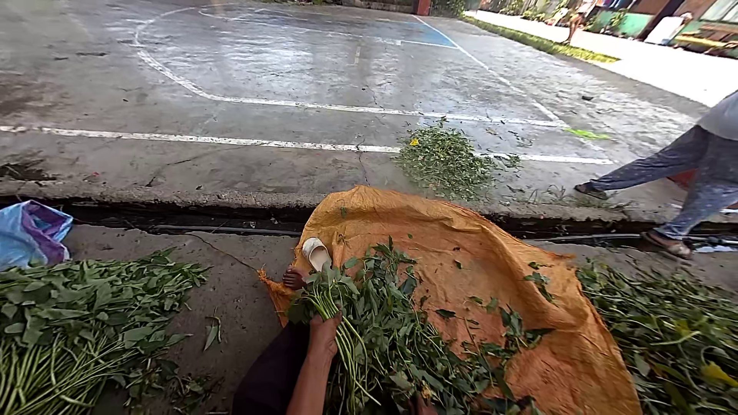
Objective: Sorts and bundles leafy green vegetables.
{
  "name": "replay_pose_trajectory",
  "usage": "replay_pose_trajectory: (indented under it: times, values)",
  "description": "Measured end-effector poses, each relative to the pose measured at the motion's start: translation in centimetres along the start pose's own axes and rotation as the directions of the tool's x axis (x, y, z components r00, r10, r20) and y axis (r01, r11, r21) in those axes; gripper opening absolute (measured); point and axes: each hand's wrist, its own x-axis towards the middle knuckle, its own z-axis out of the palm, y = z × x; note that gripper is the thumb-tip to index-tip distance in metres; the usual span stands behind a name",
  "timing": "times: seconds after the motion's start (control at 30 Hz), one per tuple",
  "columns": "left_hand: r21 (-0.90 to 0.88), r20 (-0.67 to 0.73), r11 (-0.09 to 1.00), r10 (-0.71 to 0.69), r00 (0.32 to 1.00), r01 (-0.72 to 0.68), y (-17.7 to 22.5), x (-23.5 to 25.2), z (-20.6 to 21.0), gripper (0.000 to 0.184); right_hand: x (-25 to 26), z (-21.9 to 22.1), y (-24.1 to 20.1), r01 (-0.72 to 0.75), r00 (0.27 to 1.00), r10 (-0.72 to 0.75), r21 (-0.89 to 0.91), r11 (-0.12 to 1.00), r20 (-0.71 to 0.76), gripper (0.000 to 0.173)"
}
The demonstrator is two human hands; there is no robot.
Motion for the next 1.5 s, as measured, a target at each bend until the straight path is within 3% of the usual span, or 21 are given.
replay_pose_trajectory:
  times: [0.1,0.17,0.23,0.3,0.4,0.43,0.47,0.5,0.57,0.63,0.67,0.77,0.83,0.9,1.0,1.1,1.17,1.37,1.5]
  values:
    - [0.007,0.093,0.998,-0.066,0.994,0.066,-0.7,-0.6,0.6,0.030,0.1,-1.8,-2.2,0.247,0.969,-0.237,0.242,0.938,-0.069,0.056]
    - [-0.105,0.164,0.981,-0.145,0.976,0.163,-0.7,-0.8,1.0,0.027,-0.1,-3.0,-4.9,0.419,0.900,-0.422,0.471,0.776,-0.106,0.050]
    - [-0.284,0.222,0.925,-0.192,0.956,0.252,-0.5,-0.9,1.0,0.018,-0.8,-3.3,-7.2,0.395,0.869,-0.490,0.683,0.614,-0.063,0.044]
    - [-0.450,0.260,0.840,-0.201,0.945,0.303,0.1,-0.8,1.0,0.021,-1.5,-2.3,-8.2,0.308,0.831,-0.557,0.837,0.452,-0.005,0.050]
    - [-0.540,0.220,0.806,-0.143,0.965,0.242,0.6,-0.3,0.6,0.030,-2.3,0.6,-8.2,0.197,0.824,-0.567,0.941,0.276,-0.006,0.047]
    - [-0.548,0.147,0.822,-0.091,0.985,0.157,0.9,-0.1,0.4,0.026,-2.0,1.8,-7.6,0.210,0.830,-0.557,0.939,0.272,-0.024,0.047]
    - [-0.543,0.079,0.838,-0.016,0.997,0.056,1.3,0.2,0.1,0.022,-1.5,2.6,-6.9,0.268,0.845,-0.533,0.901,0.342,-0.049,0.045]
    - [-0.526,0.030,0.849,0.077,0.997,-0.049,1.9,0.4,-0.4,0.019,-1.0,3.0,-6.2,0.344,0.866,-0.495,0.808,0.479,-0.074,0.042]
    - [-0.463,-0.027,0.850,0.271,0.962,-0.252,3.0,0.5,-1.4,0.024,-0.3,2.3,-6.1,0.440,0.885,-0.449,0.528,0.726,-0.120,0.037]
    - [-0.369,-0.042,0.852,0.384,0.922,-0.372,3.7,0.3,-2.3,0.033,1.0,2.3,-7.3,0.496,0.866,-0.449,0.278,0.822,-0.219,0.030]
    - [-0.349,-0.039,0.856,0.394,0.918,-0.382,3.8,0.1,-2.5,0.033,1.8,2.4,-8.2,0.501,0.859,-0.462,0.174,0.848,-0.221,0.030]
    - [-0.371,0.007,0.891,0.285,0.958,-0.262,3.6,0.0,-2.6,0.022,4.3,2.1,-10.8,0.332,0.932,-0.317,-0.066,0.941,0.173,0.046]
    - [-0.389,0.030,0.907,0.190,0.981,-0.163,3.4,0.1,-2.4,0.017,5.8,1.8,-10.5,0.214,0.946,-0.214,0.026,0.977,0.243,0.050]
    - [-0.394,0.021,0.913,0.126,0.992,-0.107,3.2,0.3,-2.2,0.014,6.1,1.0,-8.4,0.112,0.992,-0.128,0.362,0.925,0.019,0.036]
    - [-0.366,0.036,0.925,0.126,0.991,-0.104,3.1,0.4,-1.9,0.013,6.2,-1.4,-4.3,0.171,0.965,0.037,0.724,0.669,-0.261,0.026]
    - [-0.324,0.103,0.944,0.104,0.989,-0.066,2.3,-0.3,-0.9,0.015,3.8,-4.0,-1.3,0.285,0.942,0.049,0.867,0.408,-0.332,0.046]
    - [-0.297,0.174,0.955,0.067,0.983,-0.012,1.5,-0.4,-0.2,0.026,2.9,-4.8,-0.5,0.355,0.926,0.012,0.882,0.312,-0.377,0.051]
    - [-0.049,0.370,0.985,-0.137,0.919,0.166,-3.1,-2.8,2.1,0.017,0.7,-3.4,-2.4,0.494,0.867,-0.108,0.809,0.320,-0.487,0.038]
    - [0.053,0.410,0.974,-0.222,0.884,0.220,-4.7,-3.9,2.9,0.021,0.0,-1.9,-3.9,0.532,0.845,-0.154,0.772,0.347,-0.513,0.036]
